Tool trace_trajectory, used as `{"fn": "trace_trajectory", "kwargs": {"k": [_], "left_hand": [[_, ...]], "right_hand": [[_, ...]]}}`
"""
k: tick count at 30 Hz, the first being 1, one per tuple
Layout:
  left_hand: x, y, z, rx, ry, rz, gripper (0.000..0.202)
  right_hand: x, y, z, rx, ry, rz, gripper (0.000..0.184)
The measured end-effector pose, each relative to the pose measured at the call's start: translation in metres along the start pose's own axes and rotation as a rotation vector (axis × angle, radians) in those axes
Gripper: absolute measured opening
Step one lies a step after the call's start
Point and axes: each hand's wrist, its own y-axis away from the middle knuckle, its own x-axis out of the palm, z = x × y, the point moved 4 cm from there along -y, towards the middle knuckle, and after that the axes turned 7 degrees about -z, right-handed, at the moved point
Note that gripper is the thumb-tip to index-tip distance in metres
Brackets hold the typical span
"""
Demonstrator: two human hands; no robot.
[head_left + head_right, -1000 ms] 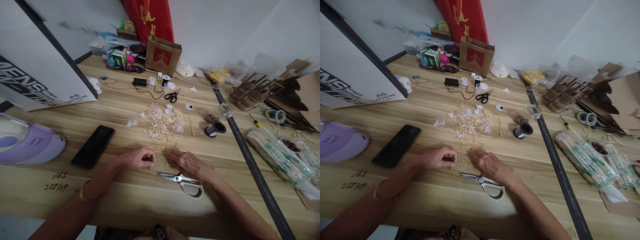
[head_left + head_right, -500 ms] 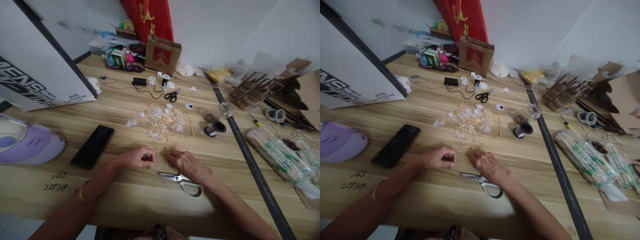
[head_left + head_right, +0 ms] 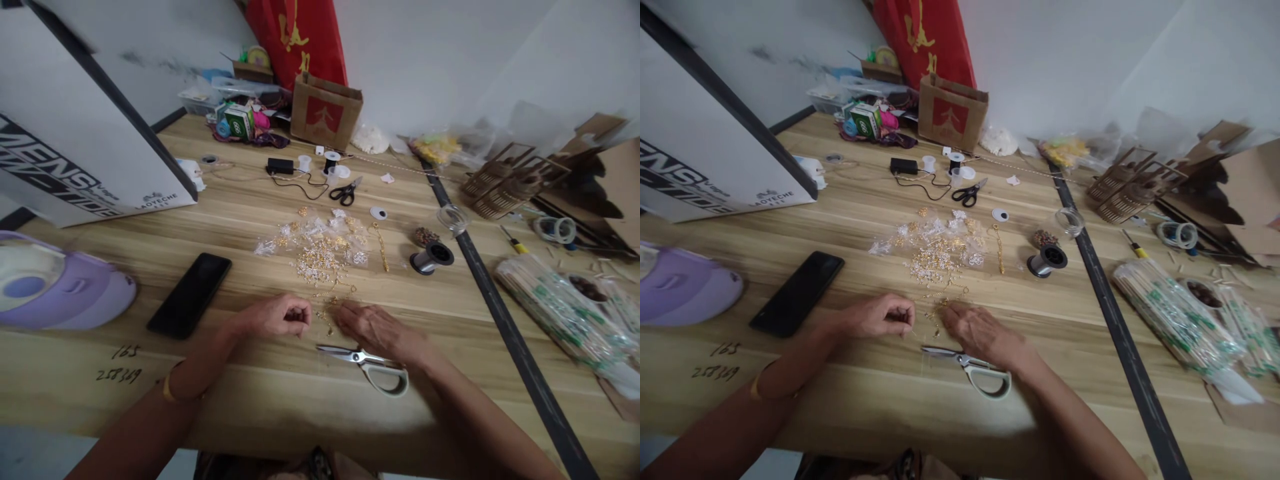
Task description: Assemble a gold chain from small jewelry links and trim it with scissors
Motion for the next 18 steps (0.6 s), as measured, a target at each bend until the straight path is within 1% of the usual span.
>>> {"fn": "trace_trajectory", "kwargs": {"k": [4, 7, 12, 18], "left_hand": [[0.0, 0.0, 0.001, 0.007, 0.001, -0.005, 0.002], [-0.001, 0.001, 0.002, 0.014, 0.001, -0.008, 0.001], [-0.005, 0.003, -0.002, -0.009, -0.066, -0.006, 0.003], [-0.012, 0.006, -0.004, -0.031, -0.199, -0.002, 0.005]], "right_hand": [[-0.003, 0.0, -0.003, -0.016, -0.17, -0.045, 0.015], [-0.003, 0.0, -0.002, -0.024, -0.229, -0.065, 0.018], [-0.003, -0.001, 0.004, -0.057, -0.235, -0.091, 0.02], [0.003, -0.003, 0.01, -0.09, -0.172, -0.11, 0.02]]}}
